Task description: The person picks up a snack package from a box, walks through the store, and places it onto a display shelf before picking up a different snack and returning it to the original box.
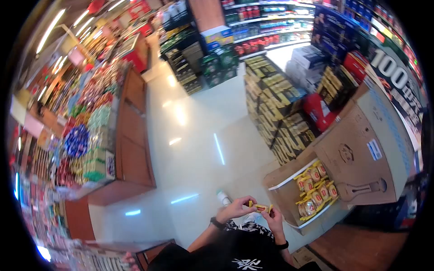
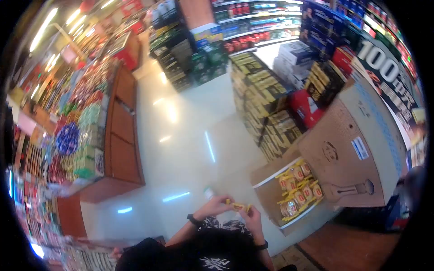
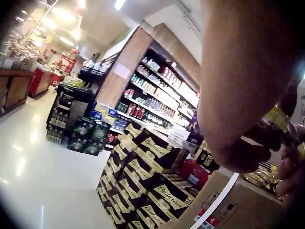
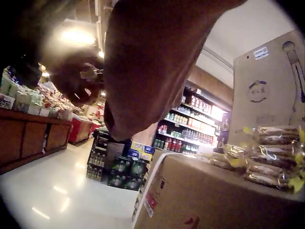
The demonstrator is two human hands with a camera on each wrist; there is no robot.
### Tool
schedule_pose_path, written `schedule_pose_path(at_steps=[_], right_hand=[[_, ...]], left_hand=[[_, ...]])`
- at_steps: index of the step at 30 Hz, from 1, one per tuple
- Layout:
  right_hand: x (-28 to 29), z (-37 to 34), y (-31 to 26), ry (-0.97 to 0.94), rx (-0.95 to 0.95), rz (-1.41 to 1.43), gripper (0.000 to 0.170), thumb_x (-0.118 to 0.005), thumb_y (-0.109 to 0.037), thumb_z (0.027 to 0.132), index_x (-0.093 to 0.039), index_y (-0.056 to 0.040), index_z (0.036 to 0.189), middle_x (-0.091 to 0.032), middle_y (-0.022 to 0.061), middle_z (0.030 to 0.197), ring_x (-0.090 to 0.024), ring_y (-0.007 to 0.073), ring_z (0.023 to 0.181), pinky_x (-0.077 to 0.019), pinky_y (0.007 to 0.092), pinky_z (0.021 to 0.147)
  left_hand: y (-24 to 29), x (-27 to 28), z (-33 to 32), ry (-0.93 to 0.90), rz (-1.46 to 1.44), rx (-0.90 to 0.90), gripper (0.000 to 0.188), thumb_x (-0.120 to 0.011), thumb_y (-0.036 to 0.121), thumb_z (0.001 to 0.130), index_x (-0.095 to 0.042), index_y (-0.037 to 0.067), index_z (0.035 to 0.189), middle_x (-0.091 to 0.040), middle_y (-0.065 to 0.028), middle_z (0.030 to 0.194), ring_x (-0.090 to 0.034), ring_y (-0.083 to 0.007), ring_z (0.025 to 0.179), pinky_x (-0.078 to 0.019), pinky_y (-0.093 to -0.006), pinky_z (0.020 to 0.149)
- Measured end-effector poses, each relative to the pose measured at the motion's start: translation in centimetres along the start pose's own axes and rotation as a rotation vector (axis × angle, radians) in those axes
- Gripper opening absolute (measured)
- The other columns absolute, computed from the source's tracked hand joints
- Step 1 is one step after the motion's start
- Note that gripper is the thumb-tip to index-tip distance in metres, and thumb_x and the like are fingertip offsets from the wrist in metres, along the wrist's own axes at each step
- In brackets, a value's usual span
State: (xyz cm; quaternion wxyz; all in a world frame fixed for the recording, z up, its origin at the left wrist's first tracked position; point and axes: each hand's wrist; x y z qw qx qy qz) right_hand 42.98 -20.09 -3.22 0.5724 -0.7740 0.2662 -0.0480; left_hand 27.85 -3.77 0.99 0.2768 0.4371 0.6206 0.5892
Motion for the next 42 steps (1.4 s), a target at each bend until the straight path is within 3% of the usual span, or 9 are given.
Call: schedule_pose_path(at_steps=[3,6,16,21,24,33,36,39,42], right_hand=[[-1.3,0.1,-0.8,-0.018,0.061,-0.049,0.023,-0.070,-0.011,0.088,-0.062,0.0005,0.106,-0.065,0.0017,0.095,-0.059,0.0074,0.084,-0.0478,0.0227,0.074],[-1.9,0.4,-0.3,-0.016,0.057,-0.046,0.021,-0.070,-0.010,0.087,-0.063,0.0008,0.103,-0.065,0.0004,0.090,-0.060,0.0076,0.080,-0.0483,0.0232,0.072],[-8.0,0.8,-0.9,-0.178,0.082,-0.312,0.018,-0.069,-0.013,0.089,-0.063,-0.0004,0.100,-0.065,0.0016,0.088,-0.061,0.0069,0.079,-0.0490,0.0223,0.072],[-13.9,0.8,-1.2,-0.235,0.073,-0.332,0.018,-0.068,-0.013,0.092,-0.061,-0.0003,0.102,-0.065,0.0020,0.089,-0.061,0.0075,0.082,-0.0494,0.0225,0.074],[-16.8,1.0,-0.4,-0.330,0.058,-0.250,0.018,-0.066,-0.013,0.093,-0.060,0.0004,0.103,-0.064,0.0020,0.091,-0.061,0.0080,0.084,-0.0493,0.0224,0.076],[-23.8,0.7,0.9,-0.486,0.061,-0.318,0.021,-0.066,-0.019,0.094,-0.060,-0.0008,0.101,-0.062,0.0000,0.092,-0.058,0.0071,0.085,-0.0480,0.0227,0.078],[-25.5,0.8,1.5,-0.545,0.080,-0.339,0.021,-0.067,-0.020,0.094,-0.060,-0.0014,0.101,-0.062,-0.0006,0.091,-0.057,0.0066,0.084,-0.0475,0.0228,0.078],[-27.3,1.0,2.9,-0.571,0.091,-0.335,0.022,-0.067,-0.022,0.094,-0.060,-0.0021,0.100,-0.062,-0.0012,0.090,-0.056,0.0061,0.085,-0.0471,0.0227,0.078],[-29.6,0.7,3.4,-0.644,0.084,-0.314,0.020,-0.067,-0.022,0.094,-0.061,-0.0026,0.097,-0.061,-0.0019,0.089,-0.056,0.0056,0.082,-0.0471,0.0224,0.076]], left_hand=[[-2.2,-0.6,-2.0,0.081,0.011,-0.030,0.030,-0.072,0.021,0.088,-0.060,0.004,0.109,-0.063,-0.0035,0.093,-0.062,-0.0137,0.084,-0.0522,-0.0300,0.080],[-1.8,-0.1,-3.0,0.047,-0.083,-0.039,0.032,-0.073,0.023,0.086,-0.061,0.004,0.109,-0.066,-0.0046,0.093,-0.063,-0.0145,0.085,-0.0521,-0.0312,0.081],[-1.1,3.5,-9.0,0.023,0.035,-0.014,0.035,-0.072,0.032,0.087,-0.064,0.003,0.106,-0.069,-0.0064,0.093,-0.065,-0.0161,0.089,-0.0515,-0.0323,0.085],[-2.6,6.0,-12.8,0.138,-0.193,0.005,0.035,-0.075,0.028,0.085,-0.064,0.002,0.105,-0.069,-0.0080,0.094,-0.066,-0.0164,0.090,-0.0512,-0.0336,0.086],[-2.4,7.9,-15.6,0.194,-0.099,0.073,0.035,-0.076,0.025,0.084,-0.063,0.001,0.106,-0.070,-0.0090,0.094,-0.066,-0.0162,0.090,-0.0513,-0.0336,0.086],[-4.6,10.5,-22.1,0.426,-0.127,0.014,0.036,-0.078,0.026,0.081,-0.067,0.001,0.103,-0.071,-0.0090,0.092,-0.066,-0.0147,0.086,-0.0516,-0.0319,0.082],[-4.5,11.1,-24.0,0.488,-0.114,0.010,0.034,-0.073,0.029,0.087,-0.067,0.001,0.105,-0.071,-0.0087,0.092,-0.064,-0.0138,0.084,-0.0514,-0.0315,0.080],[-4.7,12.0,-26.0,0.508,-0.196,0.130,0.038,-0.062,0.035,0.093,-0.066,0.003,0.113,-0.071,-0.0112,0.100,-0.064,-0.0190,0.094,-0.0478,-0.0340,0.089],[-4.6,13.2,-28.6,0.519,-0.152,0.142,0.040,-0.056,0.038,0.097,-0.065,0.003,0.114,-0.070,-0.0115,0.101,-0.063,-0.0187,0.094,-0.0478,-0.0346,0.088]])
Point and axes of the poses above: each hand's wrist, its own z-axis towards the middle knuckle, its own x-axis out of the back of the hand, y = z × x
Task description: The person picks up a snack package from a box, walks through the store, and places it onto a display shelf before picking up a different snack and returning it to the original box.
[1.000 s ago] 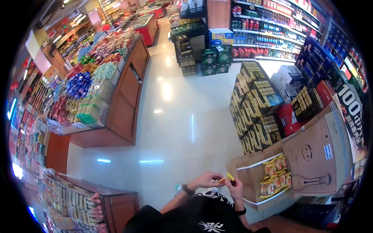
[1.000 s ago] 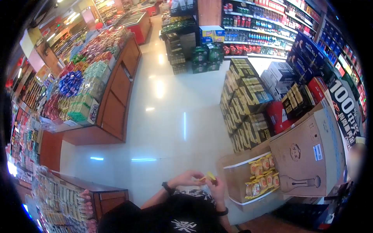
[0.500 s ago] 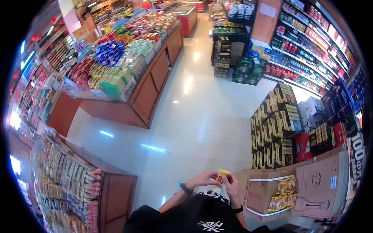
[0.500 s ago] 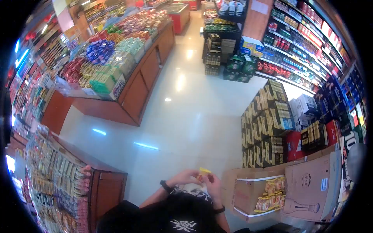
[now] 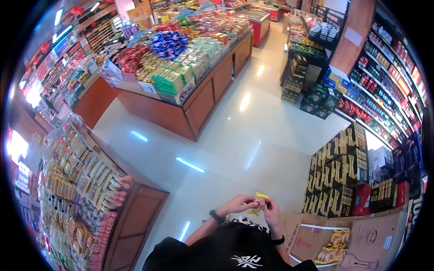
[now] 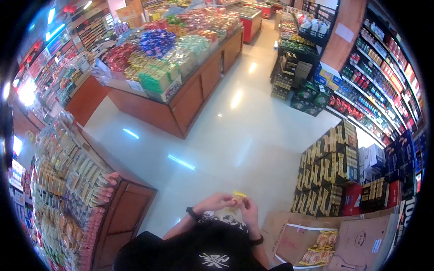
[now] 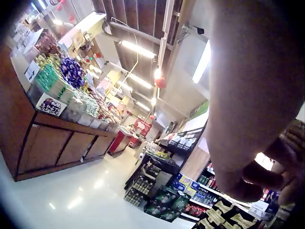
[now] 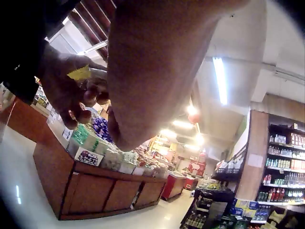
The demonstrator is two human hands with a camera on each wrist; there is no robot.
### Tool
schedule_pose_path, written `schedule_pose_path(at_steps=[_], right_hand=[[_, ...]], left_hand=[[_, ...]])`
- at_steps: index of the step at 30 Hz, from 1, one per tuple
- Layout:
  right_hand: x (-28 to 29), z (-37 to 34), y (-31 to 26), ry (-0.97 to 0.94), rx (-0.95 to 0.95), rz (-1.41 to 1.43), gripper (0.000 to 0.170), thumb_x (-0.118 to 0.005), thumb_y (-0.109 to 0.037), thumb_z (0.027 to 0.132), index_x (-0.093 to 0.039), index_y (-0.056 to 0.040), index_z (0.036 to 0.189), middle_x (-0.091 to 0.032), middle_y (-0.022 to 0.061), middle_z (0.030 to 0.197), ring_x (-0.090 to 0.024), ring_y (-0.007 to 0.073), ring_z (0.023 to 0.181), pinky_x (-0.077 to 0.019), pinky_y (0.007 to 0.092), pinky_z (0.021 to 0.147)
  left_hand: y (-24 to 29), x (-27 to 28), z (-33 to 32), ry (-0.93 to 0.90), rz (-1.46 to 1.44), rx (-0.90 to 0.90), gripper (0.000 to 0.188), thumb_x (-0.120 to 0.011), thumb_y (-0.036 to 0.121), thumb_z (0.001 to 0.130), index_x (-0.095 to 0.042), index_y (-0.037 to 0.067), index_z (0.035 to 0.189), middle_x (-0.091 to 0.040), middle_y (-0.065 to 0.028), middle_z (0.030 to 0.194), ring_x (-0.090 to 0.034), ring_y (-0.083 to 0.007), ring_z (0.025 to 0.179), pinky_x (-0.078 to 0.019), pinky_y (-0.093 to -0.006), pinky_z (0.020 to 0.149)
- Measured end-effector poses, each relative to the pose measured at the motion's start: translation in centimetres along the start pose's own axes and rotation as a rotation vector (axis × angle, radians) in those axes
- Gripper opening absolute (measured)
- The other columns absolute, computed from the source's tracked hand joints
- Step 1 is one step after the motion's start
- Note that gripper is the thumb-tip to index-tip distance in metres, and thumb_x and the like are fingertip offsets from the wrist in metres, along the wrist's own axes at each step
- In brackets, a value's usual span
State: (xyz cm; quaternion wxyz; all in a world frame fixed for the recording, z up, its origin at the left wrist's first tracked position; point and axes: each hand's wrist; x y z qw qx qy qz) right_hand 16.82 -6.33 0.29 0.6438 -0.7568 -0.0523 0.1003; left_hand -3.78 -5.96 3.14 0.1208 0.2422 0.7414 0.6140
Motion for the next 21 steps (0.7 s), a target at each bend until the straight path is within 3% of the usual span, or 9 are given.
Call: schedule_pose_path(at_steps=[9,12,15,21], right_hand=[[-6.4,2.0,-0.3,-0.261,-0.046,0.099,0.013,-0.067,-0.015,0.093,-0.062,-0.0028,0.094,-0.064,-0.0002,0.087,-0.058,0.0061,0.079,-0.0484,0.0225,0.073],[-7.2,2.7,1.6,-0.358,-0.107,0.066,0.012,-0.066,-0.009,0.091,-0.063,-0.0003,0.097,-0.067,0.0042,0.091,-0.062,0.0118,0.086,-0.0518,0.0292,0.078],[-7.8,3.0,3.1,-0.445,-0.107,0.273,0.012,-0.066,-0.009,0.089,-0.063,0.0001,0.098,-0.068,0.0061,0.091,-0.063,0.0135,0.085,-0.0534,0.0313,0.078],[-7.8,3.4,3.8,-0.606,-0.224,0.157,0.032,-0.074,-0.020,0.087,-0.063,0.0004,0.109,-0.069,0.0097,0.102,-0.065,0.0155,0.090,-0.0531,0.0305,0.080]], left_hand=[[-1.8,4.4,-6.2,0.156,-0.075,-0.091,0.041,-0.058,0.038,0.097,-0.064,0.002,0.113,-0.068,-0.0075,0.096,-0.059,-0.0134,0.089,-0.0483,-0.0321,0.083],[-1.2,5.5,-8.4,0.195,-0.036,-0.078,0.040,-0.058,0.038,0.097,-0.064,0.001,0.111,-0.067,-0.0064,0.097,-0.058,-0.0122,0.091,-0.0473,-0.0314,0.084],[-2.2,6.1,-9.2,0.090,-0.198,-0.115,0.039,-0.058,0.036,0.097,-0.064,0.000,0.109,-0.066,-0.0049,0.097,-0.056,-0.0115,0.092,-0.0465,-0.0317,0.086],[-4.1,5.1,-10.0,0.069,-0.371,-0.254,0.037,-0.056,0.037,0.098,-0.062,0.001,0.097,-0.059,0.0012,0.081,-0.051,-0.0063,0.072,-0.0449,-0.0252,0.066]])
Point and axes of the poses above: each hand's wrist, its own z-axis towards the middle knuckle, its own x-axis out of the back of the hand, y = z × x
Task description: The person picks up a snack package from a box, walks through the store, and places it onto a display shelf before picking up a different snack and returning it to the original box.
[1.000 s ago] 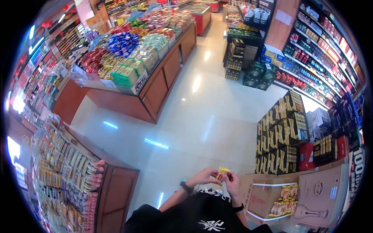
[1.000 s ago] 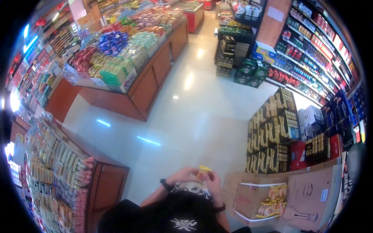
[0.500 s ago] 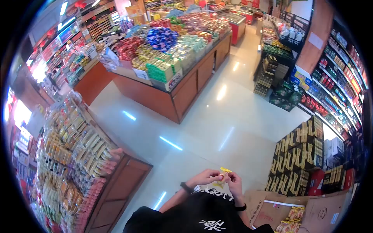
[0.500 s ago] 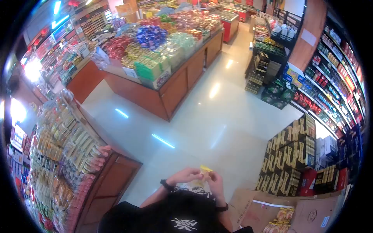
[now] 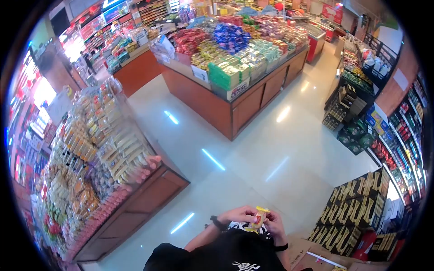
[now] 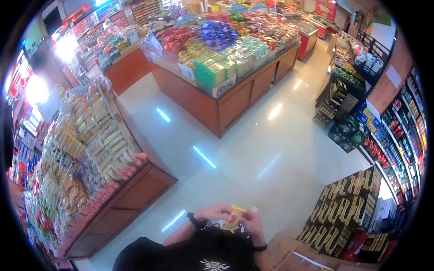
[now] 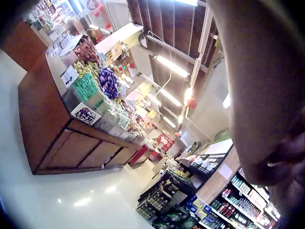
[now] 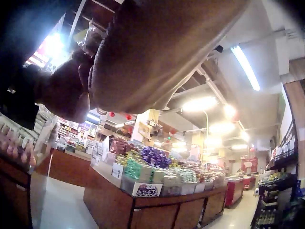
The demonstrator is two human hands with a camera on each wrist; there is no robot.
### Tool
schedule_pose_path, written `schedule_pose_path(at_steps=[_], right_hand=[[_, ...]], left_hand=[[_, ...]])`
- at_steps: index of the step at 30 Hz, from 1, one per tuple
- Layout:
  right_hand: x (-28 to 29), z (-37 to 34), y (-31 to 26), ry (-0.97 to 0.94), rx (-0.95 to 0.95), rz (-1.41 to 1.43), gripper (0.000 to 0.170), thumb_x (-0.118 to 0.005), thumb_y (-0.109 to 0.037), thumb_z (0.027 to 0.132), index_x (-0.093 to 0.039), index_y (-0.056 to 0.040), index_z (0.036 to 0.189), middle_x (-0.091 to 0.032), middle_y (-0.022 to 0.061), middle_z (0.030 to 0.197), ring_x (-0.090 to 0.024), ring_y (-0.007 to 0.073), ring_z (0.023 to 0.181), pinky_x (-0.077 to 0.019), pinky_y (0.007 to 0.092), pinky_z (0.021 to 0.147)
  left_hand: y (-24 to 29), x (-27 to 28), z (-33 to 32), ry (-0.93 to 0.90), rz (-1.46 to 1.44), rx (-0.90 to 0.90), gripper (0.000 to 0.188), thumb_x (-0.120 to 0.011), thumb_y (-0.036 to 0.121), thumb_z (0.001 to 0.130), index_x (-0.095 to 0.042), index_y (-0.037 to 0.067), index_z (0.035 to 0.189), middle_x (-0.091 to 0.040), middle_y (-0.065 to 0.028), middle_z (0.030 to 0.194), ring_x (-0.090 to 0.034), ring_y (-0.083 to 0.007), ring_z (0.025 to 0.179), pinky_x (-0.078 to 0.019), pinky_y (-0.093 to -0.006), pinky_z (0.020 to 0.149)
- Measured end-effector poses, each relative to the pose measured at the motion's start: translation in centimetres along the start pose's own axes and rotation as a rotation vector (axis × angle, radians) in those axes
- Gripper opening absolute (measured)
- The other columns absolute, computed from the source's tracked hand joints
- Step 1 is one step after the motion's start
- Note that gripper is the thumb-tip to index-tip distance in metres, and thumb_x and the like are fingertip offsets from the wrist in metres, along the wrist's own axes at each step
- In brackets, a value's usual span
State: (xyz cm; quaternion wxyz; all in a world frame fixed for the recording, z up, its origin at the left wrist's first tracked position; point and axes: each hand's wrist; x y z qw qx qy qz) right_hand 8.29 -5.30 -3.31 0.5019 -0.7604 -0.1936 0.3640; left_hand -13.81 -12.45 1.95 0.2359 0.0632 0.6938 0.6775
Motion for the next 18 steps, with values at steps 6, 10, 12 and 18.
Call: schedule_pose_path(at_steps=[6,10,12,18], right_hand=[[-1.3,0.5,-4.2,-0.174,-0.098,0.065,0.030,-0.069,-0.011,0.090,-0.060,0.0006,0.116,-0.068,0.0115,0.107,-0.066,0.0184,0.094,-0.0538,0.0323,0.083],[-0.5,1.8,-2.9,-0.190,-0.039,0.100,0.030,-0.064,-0.005,0.091,-0.057,0.0014,0.120,-0.066,0.0121,0.109,-0.066,0.0198,0.097,-0.0541,0.0345,0.087],[-0.4,1.5,-2.4,-0.171,-0.025,0.095,0.029,-0.062,-0.003,0.092,-0.056,0.0014,0.120,-0.065,0.0124,0.111,-0.065,0.0202,0.099,-0.0541,0.0353,0.089],[-1.2,1.2,-3.5,-0.133,-0.043,0.127,0.024,-0.056,-0.001,0.094,-0.054,0.0001,0.117,-0.063,0.0127,0.113,-0.064,0.0219,0.103,-0.0539,0.0378,0.091]], left_hand=[[1.3,-0.1,-0.4,-0.015,-0.066,0.033,0.037,-0.047,0.035,0.103,-0.062,0.001,0.099,-0.058,0.0018,0.079,-0.052,-0.0060,0.072,-0.0457,-0.0245,0.067],[0.8,-0.2,-0.8,0.105,0.062,-0.022,0.039,-0.046,0.034,0.104,-0.062,-0.001,0.108,-0.062,-0.0011,0.091,-0.055,-0.0079,0.086,-0.0468,-0.0270,0.080],[0.6,-0.4,-1.1,0.155,0.024,0.044,0.040,-0.047,0.034,0.103,-0.061,-0.002,0.115,-0.063,-0.0027,0.099,-0.054,-0.0095,0.093,-0.0452,-0.0285,0.086],[-1.0,-0.7,-0.9,0.239,0.036,0.081,0.045,-0.048,0.036,0.103,-0.059,-0.004,0.121,-0.064,-0.0057,0.108,-0.055,-0.0122,0.099,-0.0437,-0.0300,0.092]])
Point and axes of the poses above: each hand's wrist, its own z-axis towards the middle knuckle, its own x-axis out of the back of the hand, y = z × x
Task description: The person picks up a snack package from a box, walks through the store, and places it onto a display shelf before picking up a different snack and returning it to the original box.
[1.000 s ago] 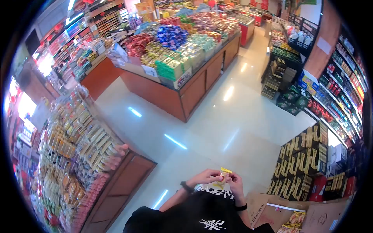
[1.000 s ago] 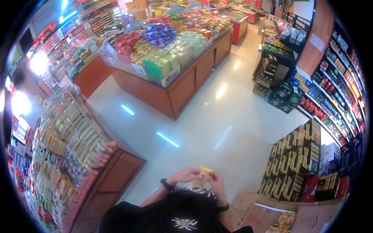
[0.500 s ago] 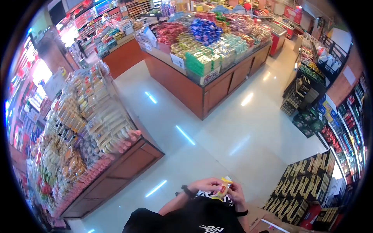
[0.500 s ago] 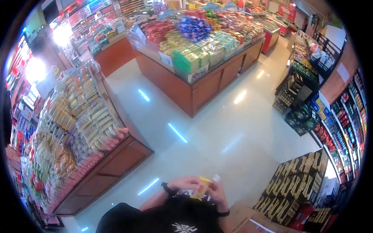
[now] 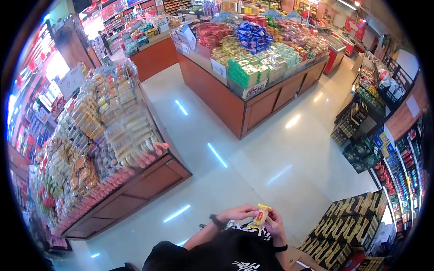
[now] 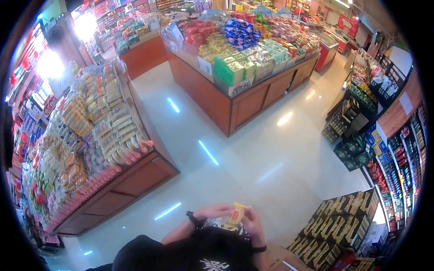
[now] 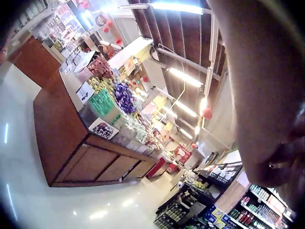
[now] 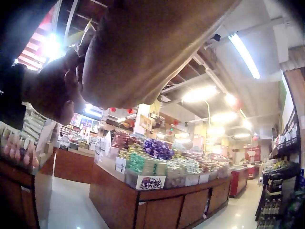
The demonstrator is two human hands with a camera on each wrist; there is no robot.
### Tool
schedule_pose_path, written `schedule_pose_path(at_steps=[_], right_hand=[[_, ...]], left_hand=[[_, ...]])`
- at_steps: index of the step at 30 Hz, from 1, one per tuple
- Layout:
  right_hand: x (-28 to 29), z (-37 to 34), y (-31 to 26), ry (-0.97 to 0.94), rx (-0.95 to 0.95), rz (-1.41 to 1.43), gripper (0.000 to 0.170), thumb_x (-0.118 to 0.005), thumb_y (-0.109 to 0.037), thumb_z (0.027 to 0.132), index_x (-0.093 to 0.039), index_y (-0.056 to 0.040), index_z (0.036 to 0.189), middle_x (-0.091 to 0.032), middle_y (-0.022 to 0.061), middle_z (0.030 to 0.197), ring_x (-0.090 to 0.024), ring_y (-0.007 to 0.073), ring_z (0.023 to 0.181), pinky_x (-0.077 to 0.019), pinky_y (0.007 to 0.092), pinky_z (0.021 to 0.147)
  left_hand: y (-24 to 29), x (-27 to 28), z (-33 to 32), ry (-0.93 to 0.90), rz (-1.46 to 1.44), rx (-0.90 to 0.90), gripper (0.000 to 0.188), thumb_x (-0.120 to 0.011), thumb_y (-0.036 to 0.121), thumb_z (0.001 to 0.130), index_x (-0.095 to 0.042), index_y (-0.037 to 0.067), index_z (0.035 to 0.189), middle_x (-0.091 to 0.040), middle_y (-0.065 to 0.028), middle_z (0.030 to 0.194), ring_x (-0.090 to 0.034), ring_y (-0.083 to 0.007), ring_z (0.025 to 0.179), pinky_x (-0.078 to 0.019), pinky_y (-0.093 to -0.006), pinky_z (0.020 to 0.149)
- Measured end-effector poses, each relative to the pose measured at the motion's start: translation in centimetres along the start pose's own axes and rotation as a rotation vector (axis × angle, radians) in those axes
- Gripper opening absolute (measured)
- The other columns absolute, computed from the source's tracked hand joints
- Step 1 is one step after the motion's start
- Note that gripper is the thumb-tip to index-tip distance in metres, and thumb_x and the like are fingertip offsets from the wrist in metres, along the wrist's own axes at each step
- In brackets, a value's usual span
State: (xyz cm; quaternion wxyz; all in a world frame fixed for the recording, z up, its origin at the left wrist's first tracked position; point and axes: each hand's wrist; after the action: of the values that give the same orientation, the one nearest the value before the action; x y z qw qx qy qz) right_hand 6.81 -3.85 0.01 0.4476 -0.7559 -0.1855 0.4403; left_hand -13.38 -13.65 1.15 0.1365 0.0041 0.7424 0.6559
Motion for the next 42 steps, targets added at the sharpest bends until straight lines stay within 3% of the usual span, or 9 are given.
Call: schedule_pose_path(at_steps=[2,5,8,10,20,26,35,42], right_hand=[[0.5,-0.1,0.4,0.014,-0.009,-0.023,0.023,-0.055,-0.001,0.094,-0.053,-0.0001,0.117,-0.062,0.0128,0.114,-0.063,0.0223,0.103,-0.0540,0.0384,0.091],[-0.7,-0.1,-0.5,0.037,0.036,0.067,0.024,-0.059,-0.005,0.094,-0.059,0.0002,0.117,-0.066,0.0082,0.109,-0.063,0.0145,0.097,-0.0521,0.0293,0.085],[0.7,0.0,0.7,0.029,0.017,-0.009,0.026,-0.055,-0.002,0.095,-0.052,0.0001,0.120,-0.061,0.0118,0.113,-0.063,0.0213,0.103,-0.0543,0.0365,0.090],[0.1,0.0,0.1,0.037,0.014,-0.030,0.029,-0.056,-0.003,0.094,-0.051,0.0002,0.123,-0.061,0.0112,0.113,-0.063,0.0209,0.103,-0.0541,0.0361,0.091],[1.1,0.5,1.2,0.023,0.065,0.082,0.038,-0.059,-0.006,0.094,-0.047,0.0007,0.129,-0.058,0.0123,0.121,-0.060,0.0218,0.110,-0.0507,0.0379,0.096],[1.4,1.1,1.6,0.103,0.016,-0.040,0.042,-0.061,-0.007,0.093,-0.045,0.0011,0.132,-0.058,0.0124,0.120,-0.061,0.0231,0.108,-0.0518,0.0396,0.094],[1.1,1.2,1.1,-0.005,-0.050,-0.028,0.053,-0.075,-0.013,0.085,-0.050,0.0002,0.130,-0.063,0.0082,0.113,-0.062,0.0167,0.104,-0.0515,0.0316,0.091],[0.4,1.0,0.5,0.010,-0.050,-0.020,0.054,-0.077,-0.010,0.083,-0.049,-0.0008,0.129,-0.063,0.0064,0.110,-0.063,0.0156,0.100,-0.0521,0.0299,0.088]], left_hand=[[-0.6,0.0,0.2,0.000,0.019,0.005,0.047,-0.047,0.037,0.103,-0.058,-0.003,0.123,-0.063,-0.0083,0.113,-0.055,-0.0146,0.104,-0.0428,-0.0313,0.095],[0.0,0.3,0.3,-0.040,0.053,0.056,0.050,-0.045,0.039,0.103,-0.055,-0.003,0.129,-0.062,-0.0133,0.123,-0.055,-0.0191,0.113,-0.0410,-0.0336,0.101],[-1.1,0.4,0.5,-0.046,0.070,0.064,0.050,-0.044,0.039,0.103,-0.054,-0.003,0.129,-0.061,-0.0137,0.124,-0.055,-0.0193,0.114,-0.0411,-0.0334,0.101],[-0.9,0.4,0.4,-0.044,0.084,0.071,0.050,-0.044,0.039,0.103,-0.054,-0.003,0.130,-0.061,-0.0135,0.124,-0.055,-0.0193,0.114,-0.0413,-0.0332,0.101],[1.1,0.3,0.8,0.002,0.098,0.058,0.047,-0.044,0.036,0.104,-0.057,-0.002,0.126,-0.064,-0.0119,0.118,-0.057,-0.0180,0.109,-0.0432,-0.0321,0.098],[-0.3,0.5,1.1,0.058,0.136,0.013,0.045,-0.042,0.034,0.104,-0.058,-0.003,0.122,-0.065,-0.0111,0.114,-0.057,-0.0173,0.105,-0.0445,-0.0322,0.094],[1.1,0.4,0.4,0.008,0.100,0.037,0.046,-0.040,0.036,0.105,-0.059,-0.002,0.121,-0.065,-0.0087,0.110,-0.056,-0.0146,0.099,-0.0455,-0.0307,0.090],[1.5,0.7,0.5,-0.009,0.065,0.170,0.048,-0.041,0.038,0.104,-0.060,-0.003,0.119,-0.065,-0.0093,0.109,-0.057,-0.0152,0.098,-0.0460,-0.0307,0.089]])
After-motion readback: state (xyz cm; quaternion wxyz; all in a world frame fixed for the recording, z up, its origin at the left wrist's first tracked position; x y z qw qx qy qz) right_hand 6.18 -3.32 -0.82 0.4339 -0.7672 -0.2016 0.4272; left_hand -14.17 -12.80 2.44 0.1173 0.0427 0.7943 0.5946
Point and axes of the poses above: each hand's wrist, its own z-axis towards the middle knuckle, its own x-axis out of the back of the hand, y = z × x
